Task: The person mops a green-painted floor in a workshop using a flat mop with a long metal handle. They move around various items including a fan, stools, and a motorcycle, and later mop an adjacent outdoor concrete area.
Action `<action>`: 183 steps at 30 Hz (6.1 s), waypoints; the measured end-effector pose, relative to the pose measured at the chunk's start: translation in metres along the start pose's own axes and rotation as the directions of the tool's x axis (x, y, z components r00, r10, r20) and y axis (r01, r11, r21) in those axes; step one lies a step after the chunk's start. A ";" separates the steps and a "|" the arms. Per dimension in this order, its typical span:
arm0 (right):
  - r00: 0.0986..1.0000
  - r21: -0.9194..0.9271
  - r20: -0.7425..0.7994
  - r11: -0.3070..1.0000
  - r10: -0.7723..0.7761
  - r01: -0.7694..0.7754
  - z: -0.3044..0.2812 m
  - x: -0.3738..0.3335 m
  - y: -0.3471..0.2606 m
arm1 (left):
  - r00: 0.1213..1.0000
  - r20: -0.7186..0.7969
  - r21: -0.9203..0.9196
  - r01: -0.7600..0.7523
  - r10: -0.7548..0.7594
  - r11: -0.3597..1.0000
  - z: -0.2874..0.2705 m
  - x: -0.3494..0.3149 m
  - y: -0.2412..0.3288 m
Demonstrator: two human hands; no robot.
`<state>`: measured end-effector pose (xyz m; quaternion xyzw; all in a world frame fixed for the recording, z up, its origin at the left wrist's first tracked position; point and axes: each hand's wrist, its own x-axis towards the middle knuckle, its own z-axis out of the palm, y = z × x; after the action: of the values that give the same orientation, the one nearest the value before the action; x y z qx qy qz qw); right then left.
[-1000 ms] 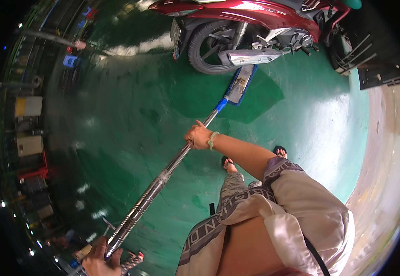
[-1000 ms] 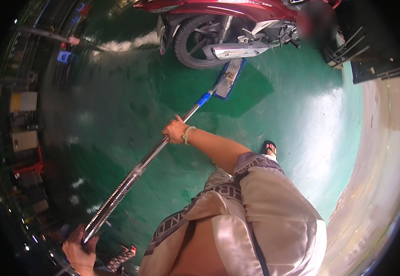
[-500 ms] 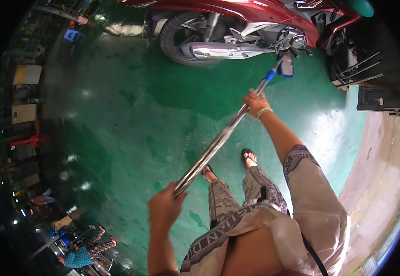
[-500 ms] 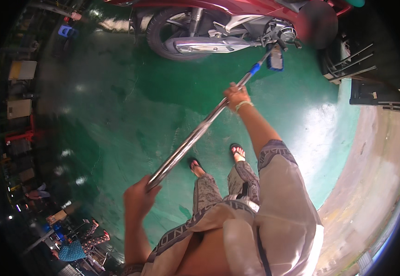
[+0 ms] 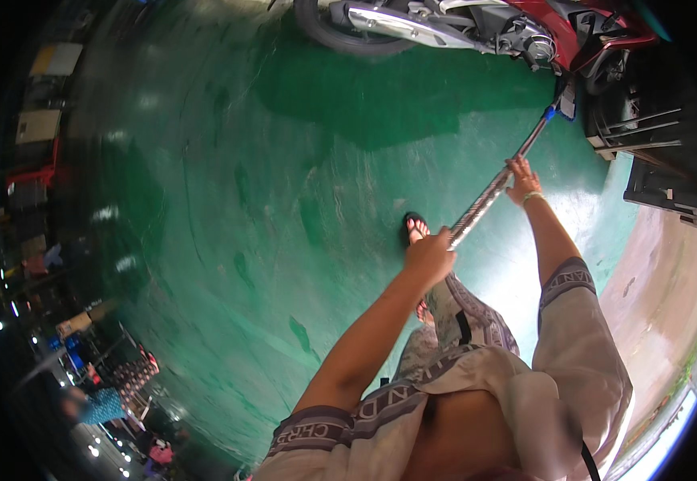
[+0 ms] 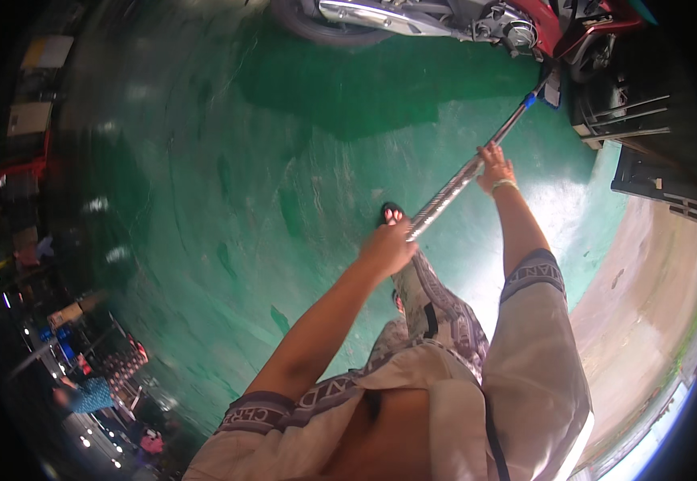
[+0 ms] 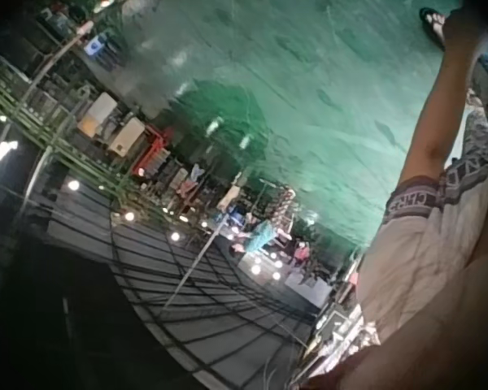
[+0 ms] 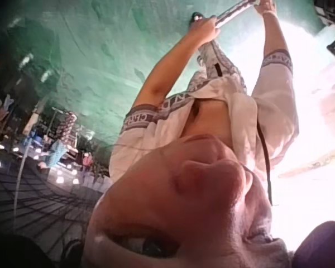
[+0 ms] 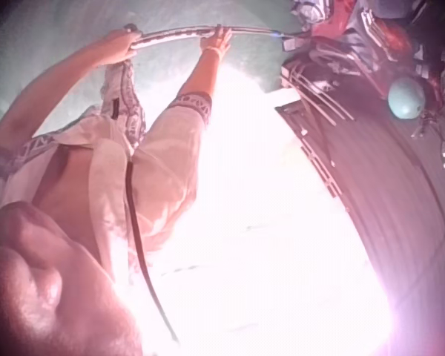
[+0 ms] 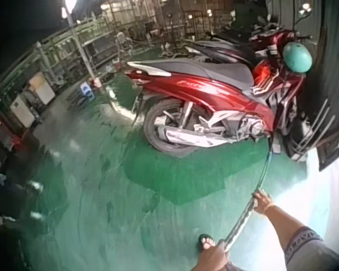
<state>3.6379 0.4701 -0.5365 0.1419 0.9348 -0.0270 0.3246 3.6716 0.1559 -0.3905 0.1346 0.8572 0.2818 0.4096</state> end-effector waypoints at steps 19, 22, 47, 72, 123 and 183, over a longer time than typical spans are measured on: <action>0.415 0.269 -0.399 0.328 -0.818 0.906 0.015 -0.445 -0.260 | 0.611 -0.455 -0.026 0.718 -0.648 0.696 0.007 -0.561 0.093; 0.281 0.115 -0.453 0.257 -0.846 0.959 -0.002 -0.403 -0.244 | 0.637 -0.476 0.099 0.724 -0.606 0.683 0.005 -0.533 0.132; 0.917 0.182 -0.219 0.910 -0.332 0.373 -0.011 -0.004 0.231 | 0.942 -0.238 0.140 0.276 -0.238 0.951 0.186 0.014 0.285; 0.663 0.272 -0.464 0.618 -0.587 0.738 0.026 -0.332 0.080 | 0.932 -0.355 0.566 0.273 -0.069 0.778 0.113 -0.364 0.247; 0.714 0.312 -0.489 0.665 -0.501 0.679 -0.011 -0.357 0.058 | 0.972 -0.197 0.948 0.156 0.126 0.276 0.024 -0.375 0.218; 0.701 0.466 -0.705 0.679 -0.102 0.567 0.136 -0.506 0.146 | 0.847 -0.178 0.981 0.194 0.502 0.020 0.166 -0.481 0.246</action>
<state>4.1400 0.4648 -0.3265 0.0602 0.9245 -0.3658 -0.0890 4.1026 0.1938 -0.0272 0.4004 0.8551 -0.3224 -0.0675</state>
